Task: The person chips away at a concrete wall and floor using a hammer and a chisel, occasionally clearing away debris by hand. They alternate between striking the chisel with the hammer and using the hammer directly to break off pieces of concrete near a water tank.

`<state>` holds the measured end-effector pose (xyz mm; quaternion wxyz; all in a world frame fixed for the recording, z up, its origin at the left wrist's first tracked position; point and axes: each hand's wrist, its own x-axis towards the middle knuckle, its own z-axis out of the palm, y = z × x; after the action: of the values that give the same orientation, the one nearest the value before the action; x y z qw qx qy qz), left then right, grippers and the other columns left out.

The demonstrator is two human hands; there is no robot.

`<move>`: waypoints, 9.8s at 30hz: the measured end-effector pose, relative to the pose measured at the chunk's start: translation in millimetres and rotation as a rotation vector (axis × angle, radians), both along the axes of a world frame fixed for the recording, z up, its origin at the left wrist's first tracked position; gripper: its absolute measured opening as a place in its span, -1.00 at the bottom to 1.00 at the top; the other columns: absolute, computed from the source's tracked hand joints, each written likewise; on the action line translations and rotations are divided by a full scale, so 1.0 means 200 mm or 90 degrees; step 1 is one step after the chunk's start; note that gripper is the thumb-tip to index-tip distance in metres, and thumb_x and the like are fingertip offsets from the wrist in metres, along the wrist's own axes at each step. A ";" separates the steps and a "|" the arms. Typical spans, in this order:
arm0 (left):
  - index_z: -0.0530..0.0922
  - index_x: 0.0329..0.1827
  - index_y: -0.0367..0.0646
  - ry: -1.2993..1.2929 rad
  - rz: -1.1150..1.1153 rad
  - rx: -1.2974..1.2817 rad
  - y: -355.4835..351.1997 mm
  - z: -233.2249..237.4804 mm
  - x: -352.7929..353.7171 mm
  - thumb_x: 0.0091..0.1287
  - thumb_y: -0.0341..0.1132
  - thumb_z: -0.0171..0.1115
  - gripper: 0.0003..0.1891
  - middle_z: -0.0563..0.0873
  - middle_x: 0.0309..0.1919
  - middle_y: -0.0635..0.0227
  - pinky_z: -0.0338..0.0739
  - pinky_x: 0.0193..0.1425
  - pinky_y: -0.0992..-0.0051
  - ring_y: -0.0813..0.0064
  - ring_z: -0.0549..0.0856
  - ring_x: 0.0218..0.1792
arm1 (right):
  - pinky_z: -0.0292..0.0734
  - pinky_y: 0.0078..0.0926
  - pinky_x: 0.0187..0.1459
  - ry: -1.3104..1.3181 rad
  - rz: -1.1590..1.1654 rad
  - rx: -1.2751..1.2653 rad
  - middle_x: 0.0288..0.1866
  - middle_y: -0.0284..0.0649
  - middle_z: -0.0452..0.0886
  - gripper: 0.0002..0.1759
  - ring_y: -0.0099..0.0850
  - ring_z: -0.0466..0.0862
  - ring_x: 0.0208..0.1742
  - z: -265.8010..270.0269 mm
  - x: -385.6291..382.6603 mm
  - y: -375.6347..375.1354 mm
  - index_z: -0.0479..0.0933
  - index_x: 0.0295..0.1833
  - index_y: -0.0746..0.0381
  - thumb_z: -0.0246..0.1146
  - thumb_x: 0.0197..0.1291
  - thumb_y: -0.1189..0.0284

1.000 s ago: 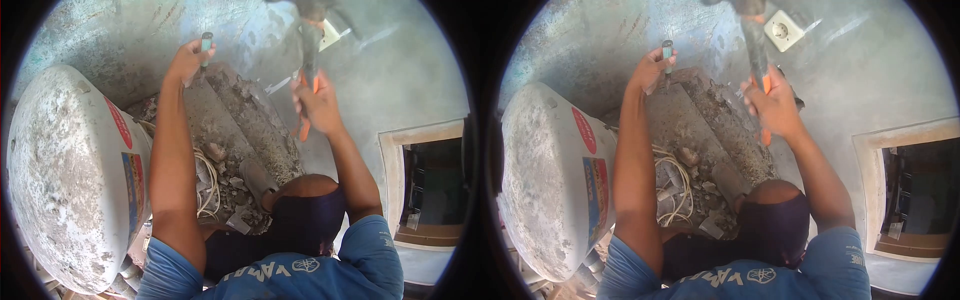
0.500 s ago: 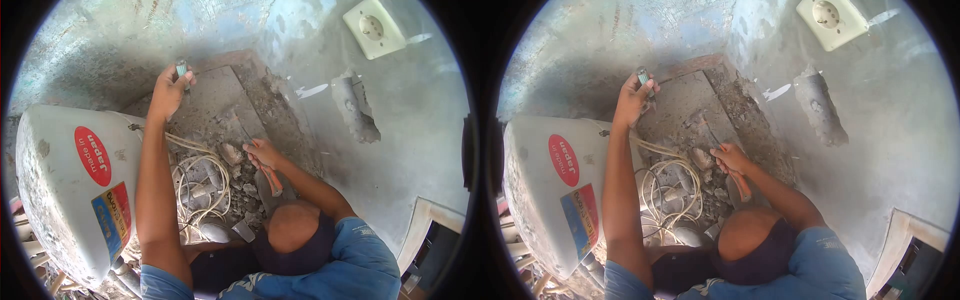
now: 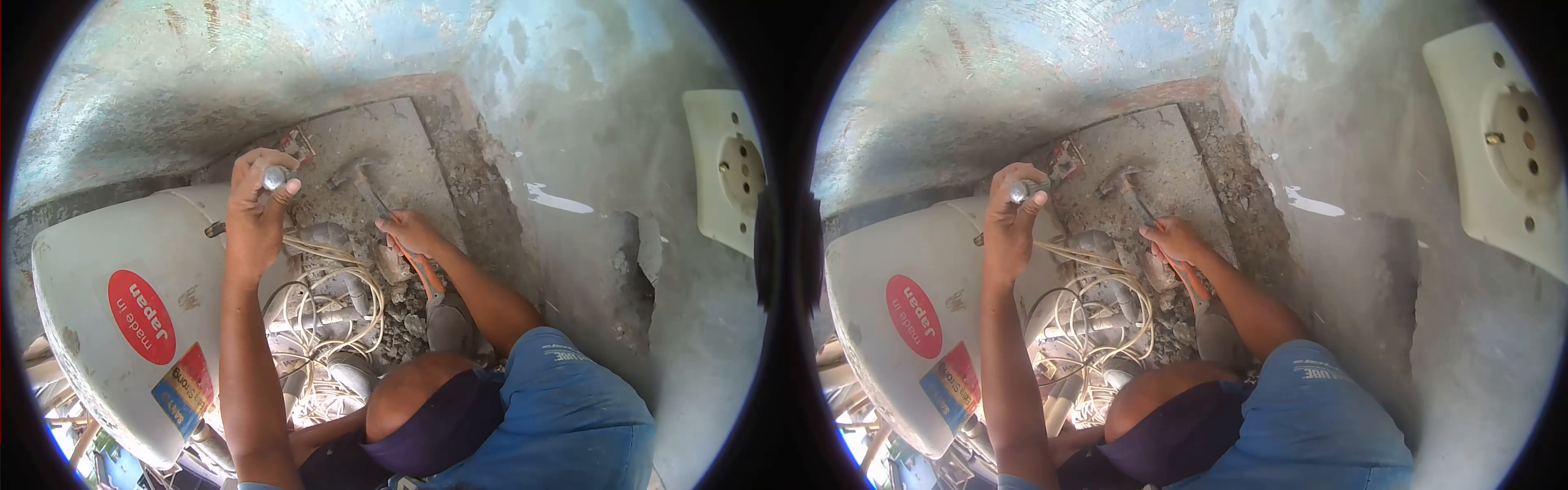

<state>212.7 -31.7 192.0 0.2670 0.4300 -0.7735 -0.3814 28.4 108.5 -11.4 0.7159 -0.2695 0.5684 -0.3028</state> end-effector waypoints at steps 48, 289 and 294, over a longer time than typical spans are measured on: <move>0.50 0.12 -0.39 0.637 0.038 0.449 0.05 -0.08 -0.09 0.40 -0.28 0.18 -0.64 0.53 0.17 -0.07 0.60 0.12 0.34 0.19 0.68 0.01 | -0.05 -0.04 0.50 0.467 0.033 -0.481 0.49 0.12 0.19 -0.30 0.04 0.11 0.54 0.03 -0.09 -0.51 0.23 0.45 0.30 -0.03 0.40 0.02; 0.54 -0.08 -0.23 0.121 -0.226 0.964 -0.19 -0.72 -1.01 0.47 -0.18 0.08 -0.73 0.62 -0.49 0.44 0.41 -0.68 0.70 0.69 0.53 -0.66 | 0.56 -0.33 -0.43 0.807 -0.020 -0.392 -0.51 -0.22 0.57 -0.47 -0.22 0.64 -0.51 0.94 -0.15 0.53 0.51 -0.09 0.25 0.35 0.10 -0.01; 0.53 -0.07 -0.27 0.156 -0.186 0.990 -0.19 -0.74 -0.99 0.41 -0.16 0.19 -0.70 0.63 -0.49 0.42 0.50 -0.64 0.77 0.72 0.57 -0.63 | 0.55 -0.30 -0.43 0.809 0.013 -0.356 -0.50 -0.20 0.57 -0.45 -0.18 0.62 -0.53 0.94 -0.10 0.53 0.51 -0.06 0.24 0.26 0.18 -0.06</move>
<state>15.3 -69.2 43.6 -0.0789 0.3423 -0.2994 -0.8871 8.0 214.6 176.7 0.1511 -0.5742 0.7755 -0.2147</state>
